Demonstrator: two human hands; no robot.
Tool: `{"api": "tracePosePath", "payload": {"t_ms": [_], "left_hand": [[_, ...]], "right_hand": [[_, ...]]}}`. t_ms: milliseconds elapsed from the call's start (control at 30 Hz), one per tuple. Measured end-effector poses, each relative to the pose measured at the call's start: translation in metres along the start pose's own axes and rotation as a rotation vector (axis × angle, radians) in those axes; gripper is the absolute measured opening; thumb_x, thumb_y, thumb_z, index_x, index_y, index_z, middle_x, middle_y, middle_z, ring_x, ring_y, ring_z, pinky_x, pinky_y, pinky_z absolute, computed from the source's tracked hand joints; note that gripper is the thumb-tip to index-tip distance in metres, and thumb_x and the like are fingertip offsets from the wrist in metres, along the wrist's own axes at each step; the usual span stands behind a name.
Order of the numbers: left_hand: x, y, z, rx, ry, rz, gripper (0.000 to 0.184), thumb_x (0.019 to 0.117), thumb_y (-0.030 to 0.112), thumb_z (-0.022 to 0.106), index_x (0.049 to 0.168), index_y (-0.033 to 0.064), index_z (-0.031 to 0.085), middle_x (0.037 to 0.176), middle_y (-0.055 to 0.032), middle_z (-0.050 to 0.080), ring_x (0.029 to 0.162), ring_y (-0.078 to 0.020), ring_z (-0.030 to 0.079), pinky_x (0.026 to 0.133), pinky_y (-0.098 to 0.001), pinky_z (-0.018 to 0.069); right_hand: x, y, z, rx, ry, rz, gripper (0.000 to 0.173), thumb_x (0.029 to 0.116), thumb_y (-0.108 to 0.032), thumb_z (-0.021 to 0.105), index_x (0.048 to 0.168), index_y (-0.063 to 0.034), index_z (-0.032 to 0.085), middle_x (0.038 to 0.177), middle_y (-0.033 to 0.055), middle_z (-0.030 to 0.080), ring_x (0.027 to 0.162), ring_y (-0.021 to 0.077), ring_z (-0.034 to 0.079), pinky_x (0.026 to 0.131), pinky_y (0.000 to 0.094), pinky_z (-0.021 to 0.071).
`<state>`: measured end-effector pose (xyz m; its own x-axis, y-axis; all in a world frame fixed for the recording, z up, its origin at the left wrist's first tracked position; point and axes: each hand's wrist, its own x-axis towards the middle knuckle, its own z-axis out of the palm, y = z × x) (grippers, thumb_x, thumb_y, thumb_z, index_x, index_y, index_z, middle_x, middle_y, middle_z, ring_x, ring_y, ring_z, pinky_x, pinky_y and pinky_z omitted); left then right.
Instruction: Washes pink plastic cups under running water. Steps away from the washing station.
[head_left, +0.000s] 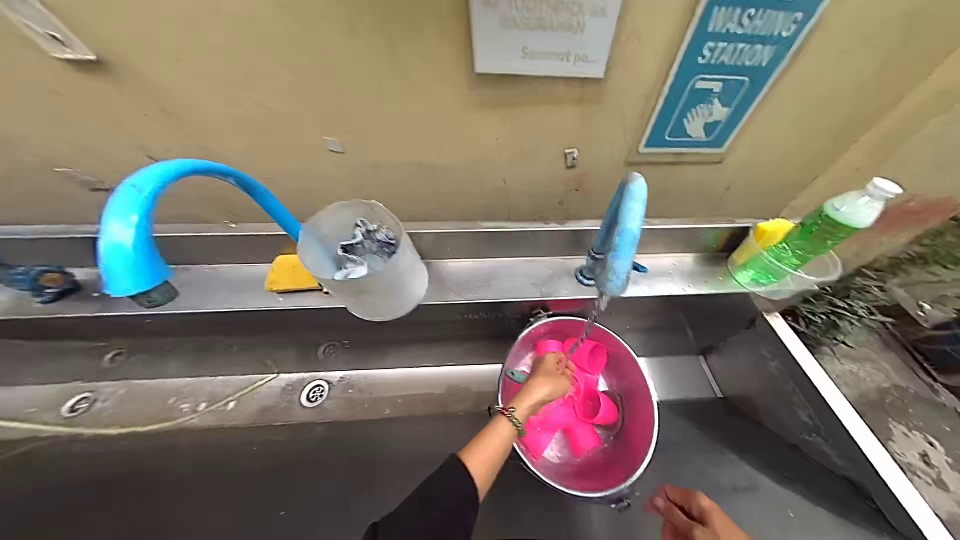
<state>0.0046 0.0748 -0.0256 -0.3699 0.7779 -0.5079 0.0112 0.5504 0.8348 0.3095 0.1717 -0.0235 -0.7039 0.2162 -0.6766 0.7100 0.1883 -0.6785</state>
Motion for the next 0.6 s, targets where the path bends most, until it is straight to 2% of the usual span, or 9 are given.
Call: {"api": "tracePosePath", "payload": {"t_ms": [33,100,133,200,267,333,400,467,600], "left_hand": [[0.007,-0.003,0.002,0.012,0.005,-0.018,0.031,0.1046,0.008,0.048,0.13,-0.0067,0.057,0.115,-0.0224,0.065,0.095,-0.0246,0.066,0.087,-0.0397,0.0545],[0.013,-0.019,0.003,0.048,0.004,-0.083,0.032,0.1039,0.008,0.05,0.131,-0.0071,0.057,0.117,-0.0229,0.064,0.099,-0.0262,0.065,0.091,-0.0413,0.0528],[0.011,-0.028,0.003,0.059,-0.002,-0.128,0.034,0.1019,0.007,0.051,0.132,-0.0077,0.057,0.12,-0.0242,0.063,0.103,-0.0288,0.064,0.095,-0.044,0.0512],[-0.003,-0.043,-0.003,0.043,-0.015,-0.217,0.036,0.1018,0.005,0.05,0.135,-0.0079,0.053,0.127,-0.0253,0.059,0.112,-0.0306,0.06,0.099,-0.0457,0.0478],[-0.018,-0.053,-0.011,-0.031,0.011,-0.266,0.039,0.1019,0.003,0.048,0.139,-0.0073,0.049,0.132,-0.0251,0.057,0.116,-0.0298,0.059,0.1,-0.0441,0.0481],[-0.026,-0.056,-0.018,-0.123,0.077,-0.287,0.041,0.0999,-0.002,0.047,0.141,-0.006,0.047,0.13,-0.0237,0.056,0.11,-0.0265,0.06,0.095,-0.0403,0.0501],[-0.032,-0.061,-0.02,-0.204,0.133,-0.316,0.04,0.1007,-0.003,0.049,0.141,-0.0052,0.045,0.126,-0.0218,0.058,0.102,-0.0224,0.063,0.09,-0.0359,0.0525],[-0.032,-0.065,-0.017,-0.27,0.213,-0.321,0.041,0.097,-0.007,0.052,0.137,-0.0063,0.047,0.117,-0.0193,0.061,0.093,-0.0194,0.064,0.084,-0.033,0.0538],[-0.031,-0.07,-0.012,-0.373,0.336,-0.21,0.029,0.1052,0.003,0.048,0.131,-0.0084,0.055,0.128,-0.0234,0.06,0.11,-0.0245,0.063,0.096,-0.0366,0.0515]], "right_hand": [[0.043,-0.028,0.001,-0.139,0.119,-0.102,0.032,0.1071,-0.02,0.047,0.121,0.0028,0.064,0.089,0.016,0.071,0.073,0.0259,0.071,0.07,0.0454,0.0587],[0.113,-0.076,0.011,-0.503,0.205,-0.194,0.042,0.0958,0.001,0.056,0.138,0.0031,0.058,0.132,0.0229,0.064,0.115,0.0401,0.065,0.097,0.0572,0.0523],[0.139,-0.091,0.02,-0.703,0.137,-0.172,0.058,0.0882,0.01,0.059,0.145,0.0008,0.053,0.151,0.0212,0.05,0.13,0.0448,0.055,0.101,0.0622,0.0487],[0.179,-0.1,0.044,-0.951,0.015,-0.137,0.071,0.0836,0.013,0.064,0.151,0.0008,0.045,0.163,0.0186,0.035,0.136,0.0497,0.048,0.097,0.0668,0.0473],[0.191,-0.096,0.065,-1.045,0.072,-0.184,0.067,0.0892,0.015,0.053,0.153,0.0013,0.041,0.164,0.0187,0.034,0.13,0.0494,0.053,0.09,0.0628,0.0511],[0.192,-0.091,0.082,-1.097,0.166,-0.306,0.064,0.0951,0.014,0.045,0.156,-0.004,0.039,0.164,0.0158,0.036,0.133,0.0477,0.052,0.087,0.0588,0.0534],[0.19,-0.086,0.088,-1.124,0.033,-0.324,0.054,0.0982,0.013,0.04,0.151,0.0007,0.045,0.163,0.0178,0.037,0.135,0.0491,0.049,0.094,0.0593,0.0507],[0.194,-0.085,0.079,-1.158,-0.126,-0.266,0.038,0.0979,0.013,0.041,0.132,0.0112,0.058,0.145,0.0292,0.052,0.13,0.0517,0.051,0.102,0.0607,0.0457],[0.175,-0.114,0.05,-1.008,-0.175,-0.171,0.029,0.1042,-0.004,0.047,0.126,0.0084,0.062,0.134,0.0312,0.059,0.131,0.0488,0.052,0.11,0.062,0.0375]]}}
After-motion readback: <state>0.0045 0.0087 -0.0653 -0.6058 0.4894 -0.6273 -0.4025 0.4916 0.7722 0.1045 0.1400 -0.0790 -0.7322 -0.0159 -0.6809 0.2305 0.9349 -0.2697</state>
